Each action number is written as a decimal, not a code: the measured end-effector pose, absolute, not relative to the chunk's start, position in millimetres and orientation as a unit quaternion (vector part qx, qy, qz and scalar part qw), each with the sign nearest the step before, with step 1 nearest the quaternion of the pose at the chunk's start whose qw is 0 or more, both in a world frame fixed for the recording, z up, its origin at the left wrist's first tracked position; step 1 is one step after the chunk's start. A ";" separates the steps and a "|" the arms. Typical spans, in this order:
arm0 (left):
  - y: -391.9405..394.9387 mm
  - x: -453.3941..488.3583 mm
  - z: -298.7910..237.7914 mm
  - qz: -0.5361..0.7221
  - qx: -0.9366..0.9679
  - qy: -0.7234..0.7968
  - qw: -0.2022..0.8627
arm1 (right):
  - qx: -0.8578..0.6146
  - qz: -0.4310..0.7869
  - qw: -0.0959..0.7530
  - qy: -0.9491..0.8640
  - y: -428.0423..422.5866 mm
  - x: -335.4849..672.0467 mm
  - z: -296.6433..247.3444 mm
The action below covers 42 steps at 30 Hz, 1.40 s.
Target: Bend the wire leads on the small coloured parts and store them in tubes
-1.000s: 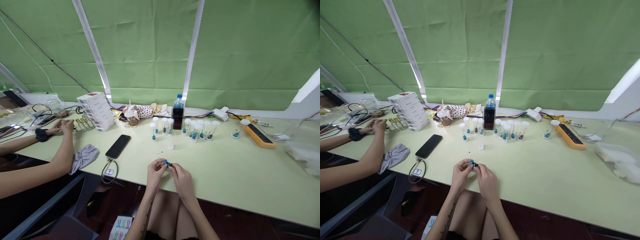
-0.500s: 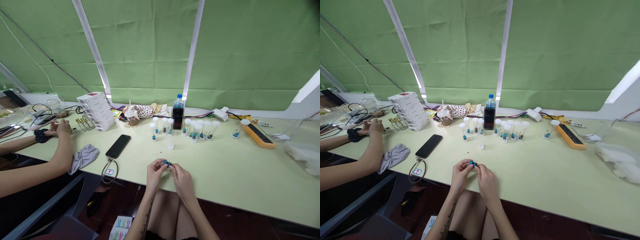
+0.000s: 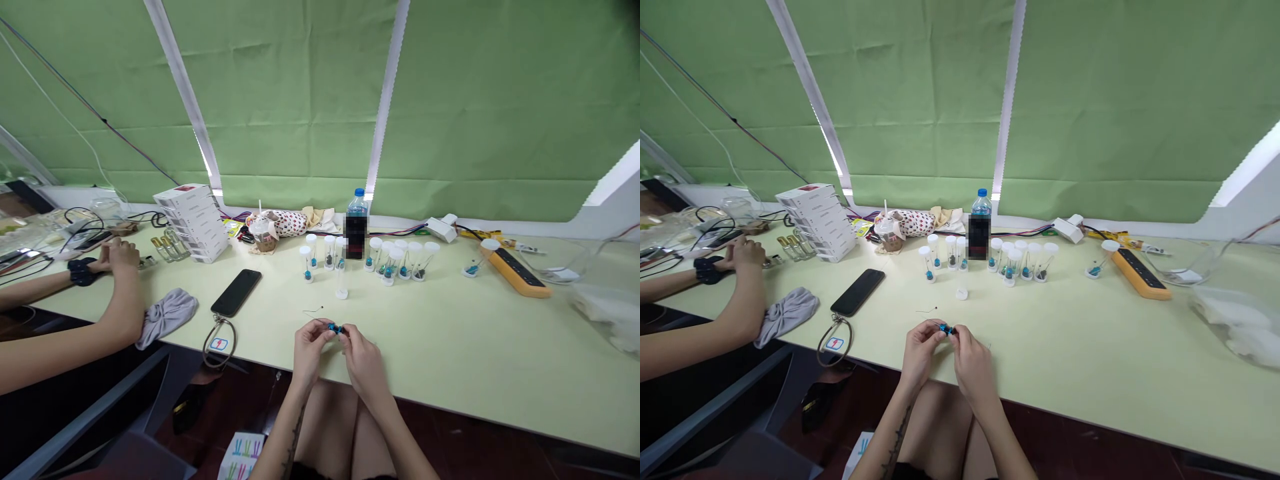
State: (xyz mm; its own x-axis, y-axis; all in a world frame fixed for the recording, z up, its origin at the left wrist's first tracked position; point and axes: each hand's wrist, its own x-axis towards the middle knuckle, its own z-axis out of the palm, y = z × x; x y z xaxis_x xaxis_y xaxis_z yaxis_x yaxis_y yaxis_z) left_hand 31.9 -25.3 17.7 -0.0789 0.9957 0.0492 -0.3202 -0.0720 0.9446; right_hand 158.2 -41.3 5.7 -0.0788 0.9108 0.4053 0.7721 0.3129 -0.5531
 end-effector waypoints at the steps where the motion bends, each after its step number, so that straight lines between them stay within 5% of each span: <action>1: -25.6 31.8 18.3 0.607 0.412 0.413 0.540 | -0.577 0.100 0.358 -0.728 -41.4 158.0 5.6; 13: -26.5 33.7 19.5 0.595 0.475 0.403 0.507 | -0.560 0.121 0.361 -0.736 -40.4 157.3 6.5; 24: -26.8 38.3 16.9 0.520 0.574 0.413 0.478 | -0.497 0.192 0.574 -0.622 -36.9 160.7 18.7; 42: -28.0 36.1 13.1 0.551 0.534 0.426 0.479 | -0.398 0.359 0.523 -0.663 -16.2 183.6 63.6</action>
